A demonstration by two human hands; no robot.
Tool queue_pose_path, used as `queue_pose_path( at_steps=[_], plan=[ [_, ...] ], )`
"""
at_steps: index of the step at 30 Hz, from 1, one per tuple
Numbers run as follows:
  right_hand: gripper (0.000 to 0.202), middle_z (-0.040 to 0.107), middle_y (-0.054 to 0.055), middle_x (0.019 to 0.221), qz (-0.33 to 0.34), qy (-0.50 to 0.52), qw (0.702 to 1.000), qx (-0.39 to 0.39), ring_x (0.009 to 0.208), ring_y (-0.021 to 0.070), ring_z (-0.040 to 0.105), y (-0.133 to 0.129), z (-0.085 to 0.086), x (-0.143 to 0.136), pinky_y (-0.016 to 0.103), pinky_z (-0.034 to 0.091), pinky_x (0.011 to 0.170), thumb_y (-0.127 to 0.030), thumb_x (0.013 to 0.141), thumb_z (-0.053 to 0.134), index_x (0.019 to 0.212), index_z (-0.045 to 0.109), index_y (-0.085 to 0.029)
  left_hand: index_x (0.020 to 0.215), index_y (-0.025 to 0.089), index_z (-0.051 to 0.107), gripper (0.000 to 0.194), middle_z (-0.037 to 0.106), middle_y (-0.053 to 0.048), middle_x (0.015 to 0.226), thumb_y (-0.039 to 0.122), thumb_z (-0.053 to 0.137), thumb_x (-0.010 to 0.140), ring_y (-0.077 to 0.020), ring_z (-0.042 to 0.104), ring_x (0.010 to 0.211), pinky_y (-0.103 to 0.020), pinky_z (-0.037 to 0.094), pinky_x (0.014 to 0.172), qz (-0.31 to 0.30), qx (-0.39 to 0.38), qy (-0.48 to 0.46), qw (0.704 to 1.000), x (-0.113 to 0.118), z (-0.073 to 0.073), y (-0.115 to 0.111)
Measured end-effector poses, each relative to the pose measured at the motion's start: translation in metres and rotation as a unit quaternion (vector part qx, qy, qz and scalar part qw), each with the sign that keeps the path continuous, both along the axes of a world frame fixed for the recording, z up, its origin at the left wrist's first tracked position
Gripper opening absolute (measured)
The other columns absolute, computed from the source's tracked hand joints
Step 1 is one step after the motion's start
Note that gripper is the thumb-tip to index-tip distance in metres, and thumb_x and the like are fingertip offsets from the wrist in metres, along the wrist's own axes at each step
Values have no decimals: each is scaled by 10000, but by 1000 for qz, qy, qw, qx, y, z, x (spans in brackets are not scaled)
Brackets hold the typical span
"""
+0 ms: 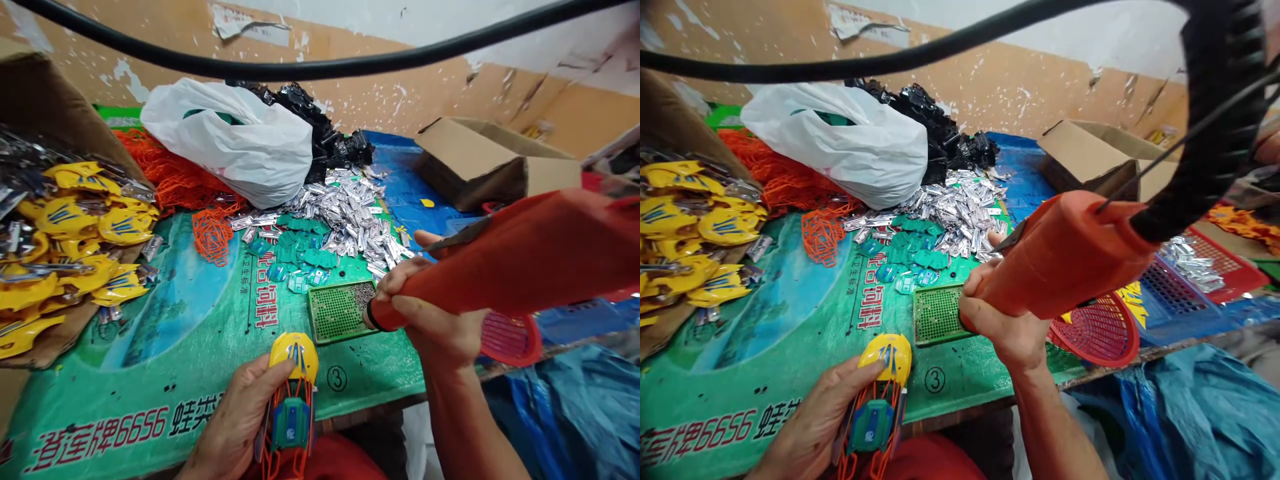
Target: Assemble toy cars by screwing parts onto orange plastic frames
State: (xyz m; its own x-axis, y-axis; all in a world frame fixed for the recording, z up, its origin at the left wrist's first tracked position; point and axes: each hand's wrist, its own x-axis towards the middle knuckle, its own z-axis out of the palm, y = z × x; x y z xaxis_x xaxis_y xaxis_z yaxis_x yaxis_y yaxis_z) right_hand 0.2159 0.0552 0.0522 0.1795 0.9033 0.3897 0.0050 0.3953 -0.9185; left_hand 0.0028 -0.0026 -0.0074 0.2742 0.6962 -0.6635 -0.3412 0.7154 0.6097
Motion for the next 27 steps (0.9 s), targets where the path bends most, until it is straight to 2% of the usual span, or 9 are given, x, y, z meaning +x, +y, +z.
queue_pose_path(
  at_steps=[4,9,15,20,24,27],
  plan=[
    [448,605,-33,694,-14,-11,1000,4,595,162,595,2,-4,2,361,511,574,-193,676,738,1094,596,-267,821,116,718,299,680,-27,559,392,763,718,-114,578,448,-219,500,489,2,0,14,1000,-1,-3,-2],
    [462,610,-38,696,-11,-1,1000,-16,596,159,601,1,-9,3,352,514,573,-168,666,729,1098,587,-245,907,120,725,323,691,-34,578,408,724,761,-117,586,451,-221,502,490,-17,-1,19,1000,-2,-7,-3],
    [424,626,-28,690,-14,4,1000,-22,618,164,602,0,-14,5,369,514,620,-161,655,740,1053,601,-207,793,124,721,294,687,-38,566,415,723,754,-128,591,442,-242,511,511,-22,-3,14,1000,-3,-5,-4],
    [392,630,-25,715,-5,9,999,-33,642,165,600,-3,-17,6,372,500,635,-157,682,736,1047,606,-217,899,126,744,322,684,-26,571,415,722,757,-126,584,459,-238,504,513,-19,-2,18,1000,-4,-7,-3],
    [278,628,-19,707,-13,-5,1000,-26,640,166,597,-2,-17,6,374,508,626,-147,668,733,918,631,-216,906,131,751,327,698,-20,637,395,769,715,-99,573,508,-189,475,500,2,-15,26,1000,-4,-9,-3],
    [182,621,-12,695,-22,-17,999,-19,636,164,590,-2,-17,5,364,513,606,-152,666,724,810,629,-211,900,135,754,329,706,-24,663,406,770,716,-90,571,528,-176,466,509,-17,-10,23,1000,-5,-9,-3]
  ],
)
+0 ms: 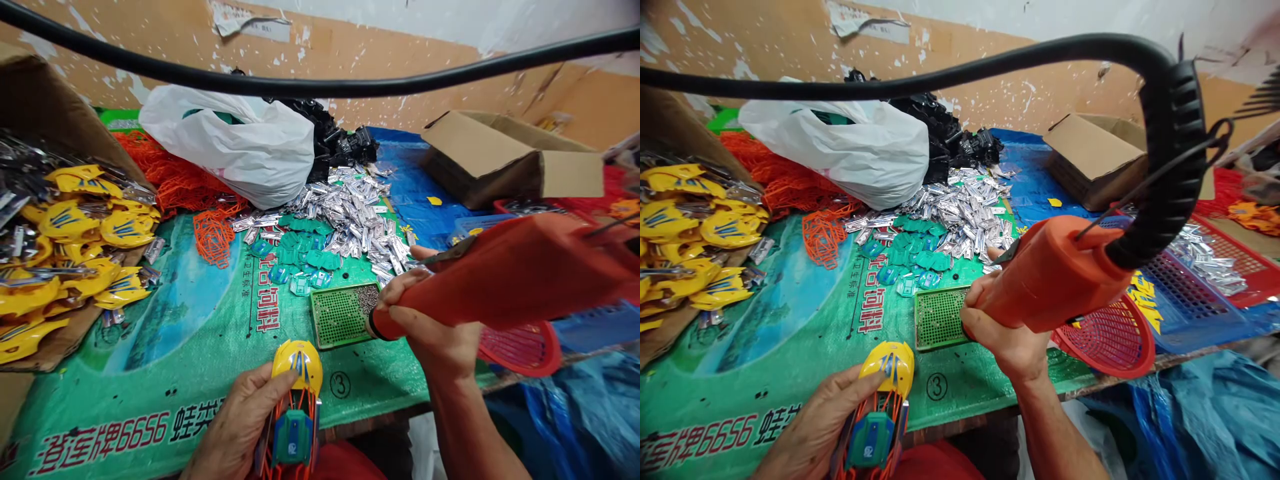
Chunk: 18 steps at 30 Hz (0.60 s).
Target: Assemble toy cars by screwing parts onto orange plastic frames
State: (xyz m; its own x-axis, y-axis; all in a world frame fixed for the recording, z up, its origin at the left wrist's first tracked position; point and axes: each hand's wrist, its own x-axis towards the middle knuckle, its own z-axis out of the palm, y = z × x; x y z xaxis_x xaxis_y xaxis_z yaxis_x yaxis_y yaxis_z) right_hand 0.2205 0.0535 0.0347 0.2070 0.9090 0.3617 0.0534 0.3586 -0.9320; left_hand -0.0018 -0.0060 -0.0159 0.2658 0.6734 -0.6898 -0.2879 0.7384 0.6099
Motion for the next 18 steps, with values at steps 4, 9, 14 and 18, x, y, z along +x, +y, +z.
queue_pose_path(
  at_steps=[4,9,14,18],
  plan=[
    [140,614,-5,685,-13,-8,1000,0,643,162,591,0,0,-1,348,514,602,-146,672,712,744,607,-203,890,125,753,356,718,-49,675,432,767,711,-102,590,537,-183,468,509,-26,0,-13,1000,1,1,-1],
    [201,617,-17,699,-22,4,1000,-1,653,159,599,-2,0,-3,353,518,631,-125,666,707,821,609,-207,837,116,737,352,718,-55,678,403,815,649,-120,611,543,-208,497,523,-4,-7,-17,1000,3,5,0],
    [327,620,-32,693,-44,1,999,-9,618,153,602,-3,4,-8,351,518,619,-108,644,711,936,604,-209,928,132,727,325,714,-33,676,377,775,720,-112,608,543,-209,509,550,-12,19,-37,999,4,8,-1],
    [309,620,-27,679,-52,5,999,-1,600,157,593,-2,10,-7,352,511,591,-131,641,718,922,617,-211,1046,155,712,366,749,-64,885,389,734,766,-165,669,726,-239,536,660,-16,45,-56,997,0,4,-8]
  ],
)
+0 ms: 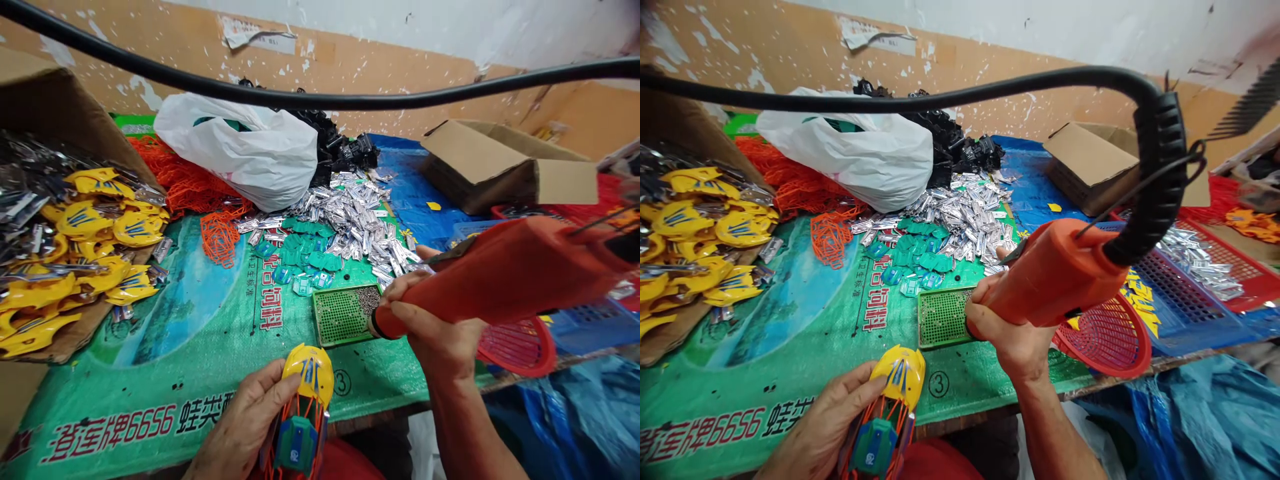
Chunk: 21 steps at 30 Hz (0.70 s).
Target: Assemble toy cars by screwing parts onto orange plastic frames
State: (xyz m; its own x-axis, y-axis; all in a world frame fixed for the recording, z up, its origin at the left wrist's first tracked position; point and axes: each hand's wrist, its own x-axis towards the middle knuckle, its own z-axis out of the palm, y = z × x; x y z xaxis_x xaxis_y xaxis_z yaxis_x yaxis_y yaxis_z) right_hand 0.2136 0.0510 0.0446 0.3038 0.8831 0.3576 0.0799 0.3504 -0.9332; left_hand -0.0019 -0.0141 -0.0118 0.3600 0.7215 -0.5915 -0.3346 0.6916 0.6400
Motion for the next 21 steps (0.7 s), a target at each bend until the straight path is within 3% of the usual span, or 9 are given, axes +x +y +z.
queue_pose_path(
  at_steps=[4,7,9,14,21],
  plan=[
    [424,635,-28,690,12,38,999,8,615,160,587,-1,9,4,359,505,613,-175,619,754,1016,616,-234,1111,185,692,385,730,-68,1069,399,709,791,-212,645,995,-250,508,835,-27,36,32,998,-6,-1,-3],
    [466,643,-27,696,42,80,996,20,612,159,590,-4,20,1,347,502,604,-202,630,778,1064,618,-258,1055,150,697,325,747,-76,962,388,661,835,-166,671,821,-227,511,736,-69,32,29,997,-5,4,1],
    [490,642,-22,700,70,105,992,24,603,165,594,-8,28,-4,340,505,573,-231,641,797,1096,618,-276,976,113,695,315,749,-87,831,387,666,824,-162,673,695,-237,515,649,-64,-2,12,998,-1,6,3],
    [590,633,-10,699,136,119,984,-8,605,194,594,-18,41,-25,372,534,545,-343,636,834,1170,582,-324,920,99,679,278,741,-94,777,338,705,780,-162,674,653,-233,507,613,-3,6,-12,1000,5,7,3],
    [553,618,-42,660,147,91,985,-16,543,175,573,-29,42,-54,360,514,567,-398,665,808,1159,561,-377,963,115,698,283,710,-48,775,318,705,767,-124,614,634,-223,473,630,-17,40,-11,999,3,19,3]
  ],
)
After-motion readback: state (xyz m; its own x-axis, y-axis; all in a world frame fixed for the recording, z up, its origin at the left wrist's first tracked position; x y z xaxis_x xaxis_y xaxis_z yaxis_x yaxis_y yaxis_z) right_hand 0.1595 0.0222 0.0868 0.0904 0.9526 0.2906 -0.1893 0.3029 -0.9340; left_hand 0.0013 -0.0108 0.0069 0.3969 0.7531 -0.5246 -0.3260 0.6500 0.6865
